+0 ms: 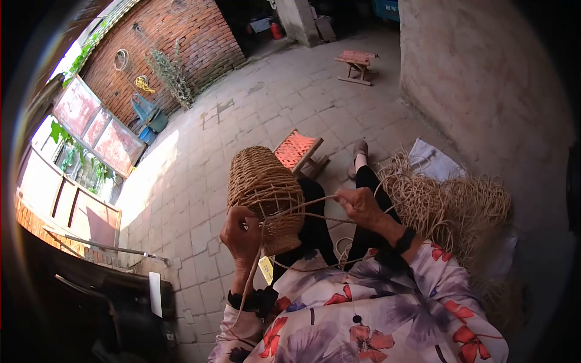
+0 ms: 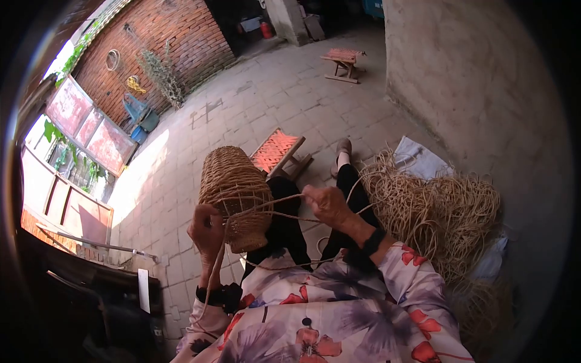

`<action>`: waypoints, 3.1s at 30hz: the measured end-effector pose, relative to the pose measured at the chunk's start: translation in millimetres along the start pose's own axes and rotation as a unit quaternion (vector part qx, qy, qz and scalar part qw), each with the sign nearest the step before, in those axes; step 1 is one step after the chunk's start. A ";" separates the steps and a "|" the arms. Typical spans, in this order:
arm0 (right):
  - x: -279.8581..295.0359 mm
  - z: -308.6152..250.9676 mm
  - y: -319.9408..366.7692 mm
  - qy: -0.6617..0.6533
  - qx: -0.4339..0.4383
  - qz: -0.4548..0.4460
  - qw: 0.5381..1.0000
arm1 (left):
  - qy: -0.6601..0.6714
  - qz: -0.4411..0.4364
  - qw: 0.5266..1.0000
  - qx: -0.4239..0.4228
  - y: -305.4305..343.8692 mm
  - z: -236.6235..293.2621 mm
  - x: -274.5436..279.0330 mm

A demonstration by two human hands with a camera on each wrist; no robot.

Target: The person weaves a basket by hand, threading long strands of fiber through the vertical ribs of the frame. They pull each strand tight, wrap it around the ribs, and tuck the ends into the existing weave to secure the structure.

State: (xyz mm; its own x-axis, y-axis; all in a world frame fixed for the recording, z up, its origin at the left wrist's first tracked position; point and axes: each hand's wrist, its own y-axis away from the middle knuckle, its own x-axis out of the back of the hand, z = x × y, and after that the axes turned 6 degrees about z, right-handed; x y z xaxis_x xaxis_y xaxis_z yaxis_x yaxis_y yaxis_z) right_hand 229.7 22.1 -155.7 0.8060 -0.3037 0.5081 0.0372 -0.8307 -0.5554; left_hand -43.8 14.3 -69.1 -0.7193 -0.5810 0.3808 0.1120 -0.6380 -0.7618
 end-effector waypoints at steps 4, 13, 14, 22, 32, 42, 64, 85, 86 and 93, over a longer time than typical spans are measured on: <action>42.3 150.5 54.7 0.195 -0.213 0.131 0.948 | 0.022 0.014 0.997 0.067 1.5 -18.1 1.6; 95.3 217.0 109.2 -0.246 -0.540 0.215 0.775 | 0.050 0.028 0.995 0.080 -0.3 -21.7 2.4; 92.2 177.4 93.3 -0.398 -0.455 0.162 0.780 | 0.053 0.028 0.995 0.075 -0.4 -19.6 2.7; 12.3 19.9 -14.2 -0.522 -0.397 -0.079 0.751 | 0.020 0.016 0.997 0.072 0.3 -6.2 8.0; -35.2 -55.8 -22.1 -0.568 -0.383 -0.177 0.707 | 0.007 0.014 0.999 0.038 8.8 7.1 9.0; -56.4 -44.5 -5.9 -0.610 -0.381 -0.117 0.685 | 0.017 0.018 0.999 0.039 14.5 2.7 7.9; -35.7 -92.7 -31.8 -0.256 -0.186 0.067 0.946 | 0.039 0.006 0.998 0.055 17.1 -4.6 10.8; -39.9 -95.6 -25.9 -0.108 -0.056 0.084 0.989 | -0.059 -0.065 0.989 -0.118 10.6 31.7 0.9; -40.6 -93.9 -25.3 -0.100 -0.039 0.093 0.990 | -0.059 -0.066 0.989 -0.118 9.4 33.2 1.9; -43.2 -94.0 -34.3 0.005 -0.006 0.088 0.996 | -0.012 -0.154 0.988 0.024 6.6 42.7 8.3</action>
State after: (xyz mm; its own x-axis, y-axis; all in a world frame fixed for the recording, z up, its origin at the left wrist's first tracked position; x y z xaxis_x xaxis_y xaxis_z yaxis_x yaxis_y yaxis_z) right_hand 138.0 19.9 -96.7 0.7930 -0.4503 0.4103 -0.1110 -0.7690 -0.6295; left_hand -19.7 -16.4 -48.5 -0.7084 -0.3668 0.6030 -0.0770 -0.8091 -0.5826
